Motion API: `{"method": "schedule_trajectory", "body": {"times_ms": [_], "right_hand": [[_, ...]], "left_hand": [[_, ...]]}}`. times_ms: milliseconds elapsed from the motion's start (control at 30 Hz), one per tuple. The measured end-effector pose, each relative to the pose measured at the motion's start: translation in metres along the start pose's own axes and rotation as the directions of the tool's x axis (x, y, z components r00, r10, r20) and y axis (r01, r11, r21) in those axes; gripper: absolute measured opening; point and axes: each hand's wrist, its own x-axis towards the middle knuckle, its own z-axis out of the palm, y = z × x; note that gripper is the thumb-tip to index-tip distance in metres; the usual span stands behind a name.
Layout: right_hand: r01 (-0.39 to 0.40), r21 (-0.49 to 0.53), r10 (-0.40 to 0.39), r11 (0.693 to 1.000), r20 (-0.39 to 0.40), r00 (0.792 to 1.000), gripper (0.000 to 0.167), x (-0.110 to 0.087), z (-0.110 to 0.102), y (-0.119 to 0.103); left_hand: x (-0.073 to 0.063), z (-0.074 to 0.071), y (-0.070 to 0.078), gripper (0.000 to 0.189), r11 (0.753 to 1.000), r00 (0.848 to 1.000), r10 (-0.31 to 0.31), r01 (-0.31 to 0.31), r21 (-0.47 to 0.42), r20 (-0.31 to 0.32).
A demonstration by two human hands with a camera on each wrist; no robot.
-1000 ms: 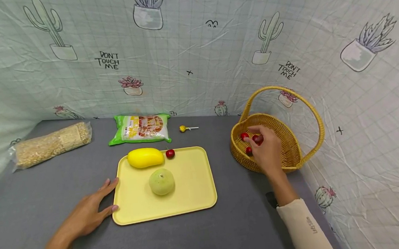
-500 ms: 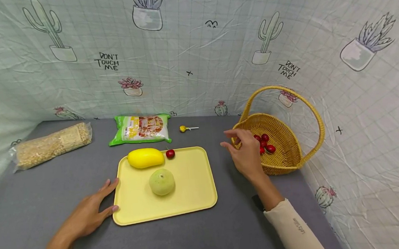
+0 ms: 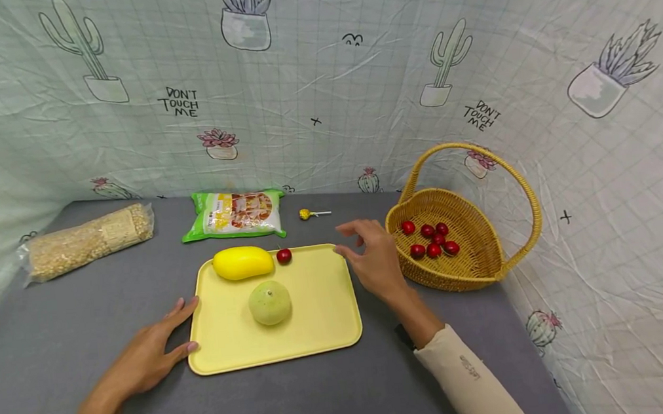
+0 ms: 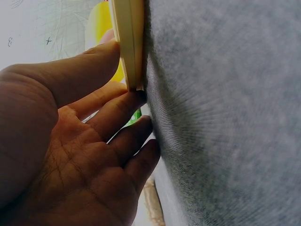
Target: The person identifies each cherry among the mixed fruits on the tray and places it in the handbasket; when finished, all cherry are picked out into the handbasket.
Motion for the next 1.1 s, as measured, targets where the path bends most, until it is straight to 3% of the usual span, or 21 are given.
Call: {"method": "schedule_trajectory", "body": {"times_ms": [267,500,667,833,1100], "right_hand": [[-0.018,-0.011,0.019,1.0,0.127,0.992,0.039,0.003,0.023,-0.008],[-0.046,-0.054,0.058,0.997,0.246,0.968,0.041,0.008,0.037,-0.017],[-0.07,-0.08,0.093,0.994,0.334,0.938,0.041,0.013,0.047,-0.023],[-0.104,-0.082,0.13,0.991,0.43,0.893,0.04,0.021,0.056,-0.026],[-0.067,-0.111,0.116,0.992,0.529,0.841,0.039,0.033,0.074,-0.027]], "left_hand": [[0.0,0.001,-0.001,0.084,1.0,1.0,-0.004,0.004,0.005,-0.002],[-0.001,0.001,0.0,0.084,1.0,1.0,-0.005,0.005,0.0,-0.003],[-0.001,0.001,0.0,0.083,1.0,1.0,-0.004,0.004,0.004,-0.007],[-0.001,0.0,-0.001,0.083,1.0,1.0,-0.003,0.003,0.003,-0.004],[0.0,0.0,-0.001,0.084,1.0,1.0,-0.007,0.006,0.011,0.005]]}}
